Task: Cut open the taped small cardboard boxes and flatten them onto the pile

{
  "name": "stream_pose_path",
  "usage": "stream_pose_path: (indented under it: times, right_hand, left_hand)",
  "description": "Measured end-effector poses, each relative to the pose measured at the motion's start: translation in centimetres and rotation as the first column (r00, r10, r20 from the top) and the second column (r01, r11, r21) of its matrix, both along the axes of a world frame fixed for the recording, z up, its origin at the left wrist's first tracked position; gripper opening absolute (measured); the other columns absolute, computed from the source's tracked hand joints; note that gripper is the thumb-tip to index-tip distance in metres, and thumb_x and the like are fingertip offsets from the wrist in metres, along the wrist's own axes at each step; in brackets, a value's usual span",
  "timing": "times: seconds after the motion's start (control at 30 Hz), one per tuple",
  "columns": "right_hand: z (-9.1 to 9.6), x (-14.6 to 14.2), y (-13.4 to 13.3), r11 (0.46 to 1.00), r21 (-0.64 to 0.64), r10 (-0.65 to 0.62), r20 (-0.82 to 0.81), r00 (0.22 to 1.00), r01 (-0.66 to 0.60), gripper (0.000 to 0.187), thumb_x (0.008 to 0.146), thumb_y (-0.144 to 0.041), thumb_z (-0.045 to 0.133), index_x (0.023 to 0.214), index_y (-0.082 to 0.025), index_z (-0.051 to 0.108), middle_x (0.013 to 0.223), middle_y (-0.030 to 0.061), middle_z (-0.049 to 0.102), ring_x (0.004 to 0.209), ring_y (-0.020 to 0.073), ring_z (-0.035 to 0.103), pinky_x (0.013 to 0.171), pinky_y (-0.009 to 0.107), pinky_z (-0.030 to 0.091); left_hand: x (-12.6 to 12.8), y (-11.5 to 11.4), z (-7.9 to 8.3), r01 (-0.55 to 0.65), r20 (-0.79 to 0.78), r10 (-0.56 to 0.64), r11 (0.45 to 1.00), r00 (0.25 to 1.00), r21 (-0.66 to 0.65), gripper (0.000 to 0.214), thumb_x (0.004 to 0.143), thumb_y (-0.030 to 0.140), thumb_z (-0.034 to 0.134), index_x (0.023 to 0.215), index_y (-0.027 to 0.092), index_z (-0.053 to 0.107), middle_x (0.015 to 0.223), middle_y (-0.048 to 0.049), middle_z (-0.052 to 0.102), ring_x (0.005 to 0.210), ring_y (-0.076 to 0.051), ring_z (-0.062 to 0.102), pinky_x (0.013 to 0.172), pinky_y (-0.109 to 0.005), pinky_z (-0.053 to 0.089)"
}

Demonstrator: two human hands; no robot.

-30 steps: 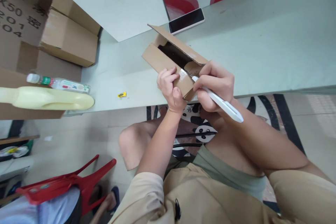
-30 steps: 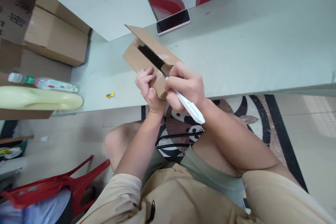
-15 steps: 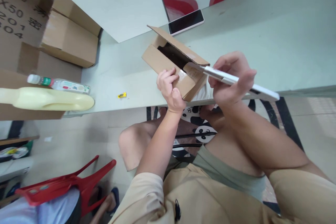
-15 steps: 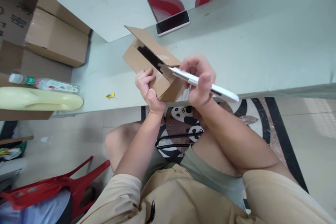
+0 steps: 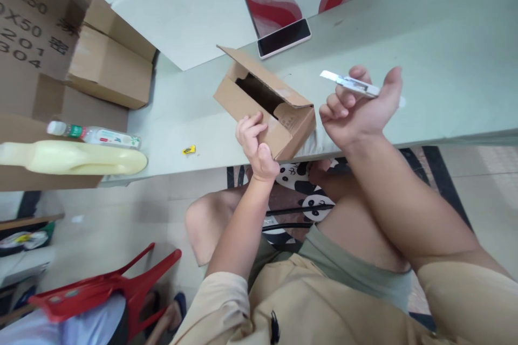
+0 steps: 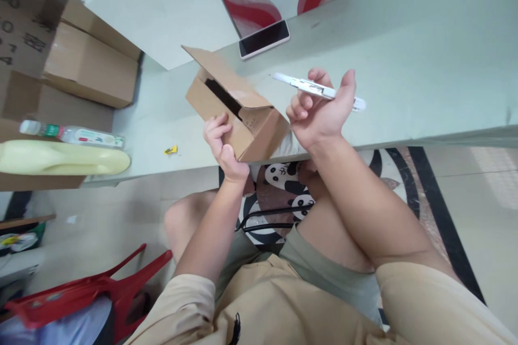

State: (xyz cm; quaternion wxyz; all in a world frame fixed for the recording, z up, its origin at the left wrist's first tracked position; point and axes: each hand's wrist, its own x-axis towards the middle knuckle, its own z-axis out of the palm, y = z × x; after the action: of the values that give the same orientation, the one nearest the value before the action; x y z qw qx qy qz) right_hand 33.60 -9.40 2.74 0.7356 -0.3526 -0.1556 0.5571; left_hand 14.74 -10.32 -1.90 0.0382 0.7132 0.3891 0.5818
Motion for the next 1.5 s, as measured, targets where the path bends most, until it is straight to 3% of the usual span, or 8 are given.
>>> stream_pose_path:
  times: [0.17,0.37,0.53,0.73,0.97,1.17,1.33,1.5]
  right_hand:
    - [-1.5,-0.4,1.7,0.976,-0.165,-0.143,0.015,0.99,0.144,0.051,0.081,-0.076,0.056,0.08,-0.026,0.05,0.055,-0.0069,0.044,0.041,0.0071,0.038,0.039,0.021,0.023]
    - [-3.6,-1.5,1.8,0.992,-0.004,-0.121,0.311,0.943,0.129,0.041,0.075,-0.045,0.077,0.108,-0.033,0.056,0.101,-0.0031,0.063,0.088,0.0128,0.067,0.059,0.022,0.046]
    - [-5.9,-1.9,2.6,0.994,0.016,-0.105,0.493,0.864,0.112,0.042,0.08,-0.051,0.071,0.113,-0.03,0.056,0.117,0.001,0.065,0.112,0.0189,0.066,0.086,0.034,0.056]
    - [-7.2,-3.4,3.9,0.99,0.033,-0.137,0.517,0.845,0.139,0.048,0.088,-0.071,0.053,0.112,-0.029,0.047,0.121,0.0032,0.063,0.114,0.0211,0.067,0.093,0.042,0.055]
    - [-6.2,-3.9,3.0,0.999,0.026,-0.044,0.697,0.716,0.036,0.054,0.081,-0.071,0.065,0.106,-0.028,0.043,0.094,0.0003,0.055,0.095,0.0208,0.063,0.084,0.043,0.057]
    - [-7.4,-3.3,2.9,0.998,0.015,0.023,0.842,0.539,-0.066,0.073,0.066,-0.06,0.085,0.115,-0.028,0.041,0.117,0.0041,0.052,0.117,0.0267,0.057,0.095,0.051,0.056]
    - [-7.4,-3.2,3.0,0.996,0.004,0.037,0.878,0.478,-0.084,0.083,0.058,-0.057,0.091,0.114,-0.028,0.037,0.119,0.0052,0.051,0.119,0.0296,0.056,0.098,0.058,0.053]
    - [-6.9,-3.6,2.6,0.998,0.005,0.026,0.855,0.518,-0.059,0.078,0.06,-0.052,0.091,0.112,-0.03,0.038,0.115,0.0046,0.052,0.113,0.028,0.057,0.098,0.057,0.052]
  left_hand:
    - [-2.9,-0.8,-0.5,0.055,0.005,-0.055,0.998,0.998,-0.037,0.03,0.098,0.04,0.037,0.113,0.025,0.058,0.128,-0.0074,0.061,0.128,-0.025,0.052,0.116,-0.048,0.038]
    - [-7.8,-0.3,-1.9,0.036,0.035,-0.03,0.975,0.999,-0.221,0.035,0.095,0.05,0.049,0.114,0.023,0.06,0.129,-0.0109,0.062,0.125,-0.027,0.058,0.11,-0.045,0.045]
    - [-10.1,1.9,-2.9,0.134,0.268,-0.016,0.894,0.963,-0.428,0.063,0.081,0.073,0.059,0.12,0.023,0.062,0.118,-0.0108,0.069,0.117,-0.027,0.065,0.104,-0.04,0.051]
    - [-10.7,4.8,-2.3,0.173,0.232,-0.049,0.814,0.972,-0.555,0.075,0.067,0.08,0.07,0.106,0.016,0.071,0.1,-0.0139,0.075,0.113,-0.031,0.069,0.098,-0.039,0.056]
    - [-10.6,7.1,-3.1,0.223,0.379,0.064,0.715,0.923,-0.663,0.085,0.055,0.084,0.075,0.105,0.015,0.072,0.099,-0.015,0.076,0.117,-0.032,0.069,0.106,-0.041,0.055]
    - [-10.5,8.2,-3.3,0.311,0.397,-0.03,0.674,0.917,-0.67,0.087,0.052,0.084,0.078,0.105,0.015,0.071,0.097,-0.0153,0.077,0.108,-0.03,0.073,0.097,-0.038,0.059]
    - [-10.9,8.7,-3.1,0.34,0.407,-0.062,0.672,0.911,-0.658,0.09,0.049,0.086,0.077,0.105,0.016,0.07,0.094,-0.0134,0.077,0.103,-0.028,0.074,0.092,-0.036,0.06]
    - [-11.3,9.3,-3.0,0.281,0.376,-0.046,0.75,0.925,-0.599,0.087,0.046,0.084,0.08,0.1,0.016,0.069,0.091,-0.0129,0.075,0.101,-0.028,0.073,0.089,-0.035,0.059]
